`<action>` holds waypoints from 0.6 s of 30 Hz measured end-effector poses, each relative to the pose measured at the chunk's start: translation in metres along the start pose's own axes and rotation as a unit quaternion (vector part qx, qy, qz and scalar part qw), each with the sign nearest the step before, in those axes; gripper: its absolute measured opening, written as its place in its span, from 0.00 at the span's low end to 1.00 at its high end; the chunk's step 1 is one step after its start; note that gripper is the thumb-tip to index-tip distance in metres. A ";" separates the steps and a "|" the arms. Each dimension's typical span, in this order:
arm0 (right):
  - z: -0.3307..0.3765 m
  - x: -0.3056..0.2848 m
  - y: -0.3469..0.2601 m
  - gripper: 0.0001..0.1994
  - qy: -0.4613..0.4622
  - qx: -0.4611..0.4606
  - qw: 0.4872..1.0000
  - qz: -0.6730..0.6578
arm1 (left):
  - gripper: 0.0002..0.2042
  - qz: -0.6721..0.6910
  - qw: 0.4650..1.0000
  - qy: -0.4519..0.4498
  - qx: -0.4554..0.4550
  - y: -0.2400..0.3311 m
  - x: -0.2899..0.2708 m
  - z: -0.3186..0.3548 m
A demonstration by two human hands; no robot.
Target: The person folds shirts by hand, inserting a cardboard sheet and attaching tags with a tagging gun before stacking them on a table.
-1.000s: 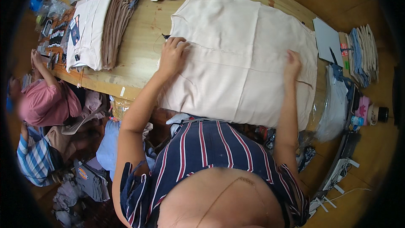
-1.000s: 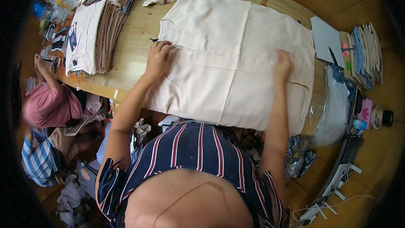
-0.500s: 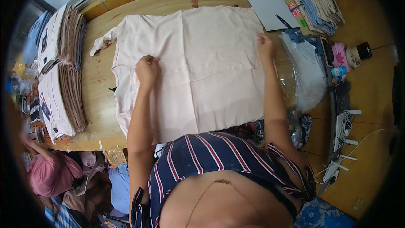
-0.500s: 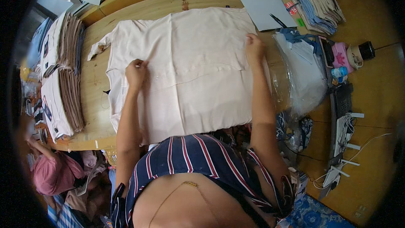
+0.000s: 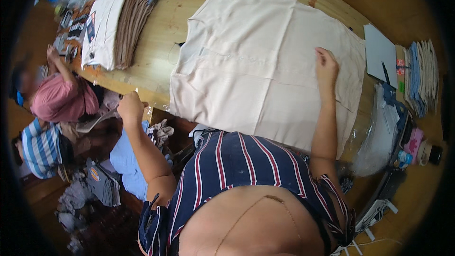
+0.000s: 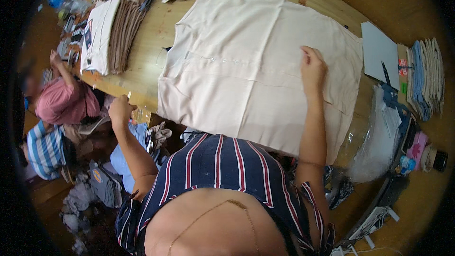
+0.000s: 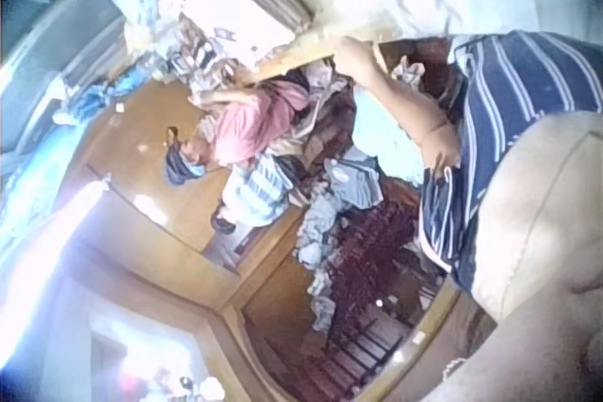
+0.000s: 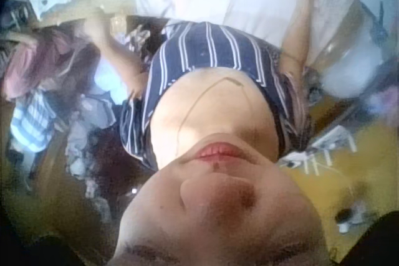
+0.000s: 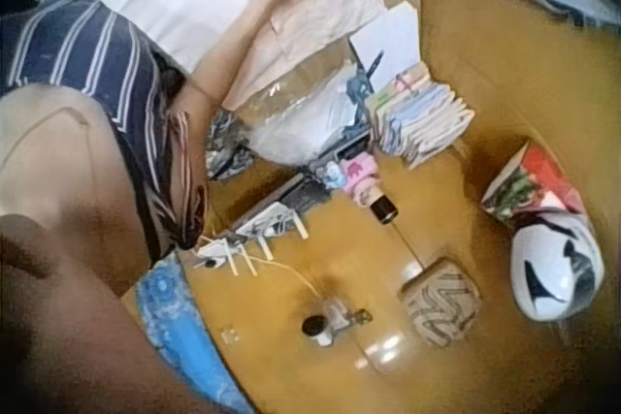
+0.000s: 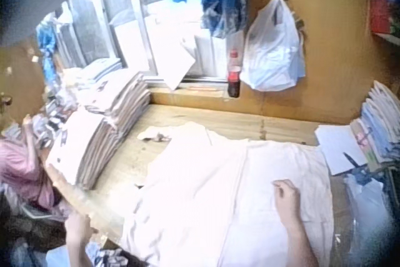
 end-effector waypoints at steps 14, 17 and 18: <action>0.030 0.159 -0.150 0.07 -0.274 -0.137 0.949 -0.078 | 0.06 0.345 0.840 0.190 0.374 0.170 -0.031 -0.007; 0.026 0.154 -0.151 0.06 -0.267 -0.149 0.952 -0.029 | 0.04 0.399 0.821 0.162 0.374 0.166 -0.037 0.001; 0.024 0.149 -0.155 0.06 -0.264 -0.156 0.951 -0.028 | 0.04 0.393 0.821 0.192 0.367 0.164 -0.036 0.003</action>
Point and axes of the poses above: each hand's wrist, its own z-axis away from the middle knuckle, its own x-axis out of the palm, y = z × x, the point moved 6 cm from there along -z, towards the middle knuckle, and after that the axes turned 6 degrees about -x, right-handed, at the moved point
